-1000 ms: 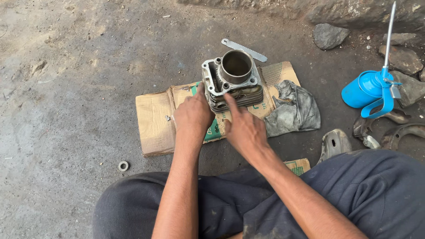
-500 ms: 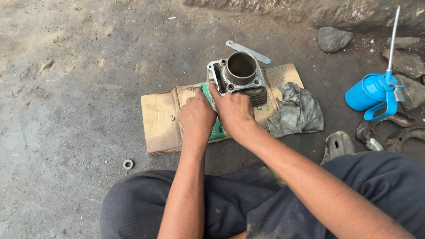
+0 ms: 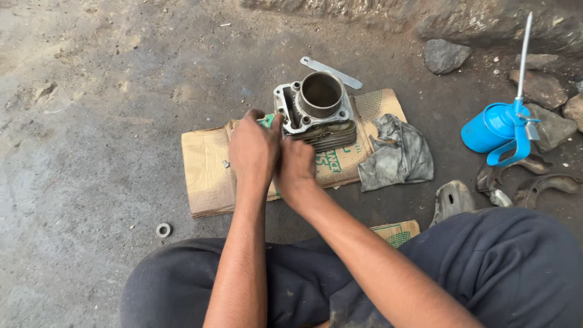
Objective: The person sits on the ground and cleans a metal engine cylinder block using a rag and a blue pressure sprayer. They repeatedly wipe the exterior surfaces and spray liquid into the internal bore and crevices, then wipe again to remove residue.
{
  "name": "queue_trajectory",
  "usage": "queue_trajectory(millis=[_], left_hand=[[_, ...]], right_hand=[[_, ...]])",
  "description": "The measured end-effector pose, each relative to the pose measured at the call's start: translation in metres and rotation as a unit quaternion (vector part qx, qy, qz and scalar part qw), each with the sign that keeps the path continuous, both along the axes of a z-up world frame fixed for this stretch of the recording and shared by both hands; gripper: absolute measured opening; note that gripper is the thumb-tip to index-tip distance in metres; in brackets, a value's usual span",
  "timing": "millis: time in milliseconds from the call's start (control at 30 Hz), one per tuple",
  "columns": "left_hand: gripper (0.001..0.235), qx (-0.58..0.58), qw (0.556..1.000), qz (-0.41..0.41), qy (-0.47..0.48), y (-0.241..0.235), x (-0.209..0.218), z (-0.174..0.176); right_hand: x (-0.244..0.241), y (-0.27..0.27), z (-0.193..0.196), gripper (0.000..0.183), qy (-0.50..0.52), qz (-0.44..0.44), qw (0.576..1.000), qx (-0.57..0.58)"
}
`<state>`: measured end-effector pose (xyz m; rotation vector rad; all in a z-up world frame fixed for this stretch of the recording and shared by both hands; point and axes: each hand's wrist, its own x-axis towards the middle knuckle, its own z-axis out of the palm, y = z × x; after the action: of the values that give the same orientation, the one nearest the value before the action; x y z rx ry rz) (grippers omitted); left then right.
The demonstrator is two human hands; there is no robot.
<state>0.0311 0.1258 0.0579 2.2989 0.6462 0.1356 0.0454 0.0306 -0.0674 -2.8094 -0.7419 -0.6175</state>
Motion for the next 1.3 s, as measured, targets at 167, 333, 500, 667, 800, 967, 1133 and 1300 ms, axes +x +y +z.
queue_trajectory(millis=[167,333,500,667,800,967,1133,1300], left_hand=[[0.041,-0.010,0.999,-0.031,-0.027,0.001,0.009,-0.026],[0.053,0.029,0.995,-0.068,-0.072,-0.002,0.011,-0.044],[0.056,0.026,0.992,-0.119,-0.037,-0.015,0.008,-0.040],[0.069,0.052,0.980,-0.186,0.046,-0.031,0.006,-0.035],[0.082,0.076,0.983,-0.165,0.016,-0.031,0.001,-0.038],[0.077,0.090,0.983,-0.153,-0.035,-0.029,-0.002,-0.043],[0.074,0.067,0.986,-0.152,0.015,-0.030,-0.001,-0.039],[0.075,0.066,0.988,-0.138,-0.007,-0.030,-0.005,-0.039]], right_hand=[[0.001,-0.029,0.039,0.061,0.095,0.006,0.994,0.056],[-0.013,-0.059,0.088,0.066,0.182,-0.007,0.976,-0.124],[-0.018,-0.126,0.138,0.066,0.300,-0.022,0.925,-0.231],[0.024,-0.184,0.145,0.080,0.446,-0.198,0.873,0.022],[0.058,-0.183,0.093,0.103,0.383,-0.114,0.916,-0.037],[0.019,-0.158,0.097,0.102,0.467,-0.199,0.855,-0.104],[-0.031,-0.149,0.111,0.096,0.482,-0.203,0.852,-0.035],[-0.058,-0.146,0.106,0.079,0.506,-0.180,0.742,0.401]])
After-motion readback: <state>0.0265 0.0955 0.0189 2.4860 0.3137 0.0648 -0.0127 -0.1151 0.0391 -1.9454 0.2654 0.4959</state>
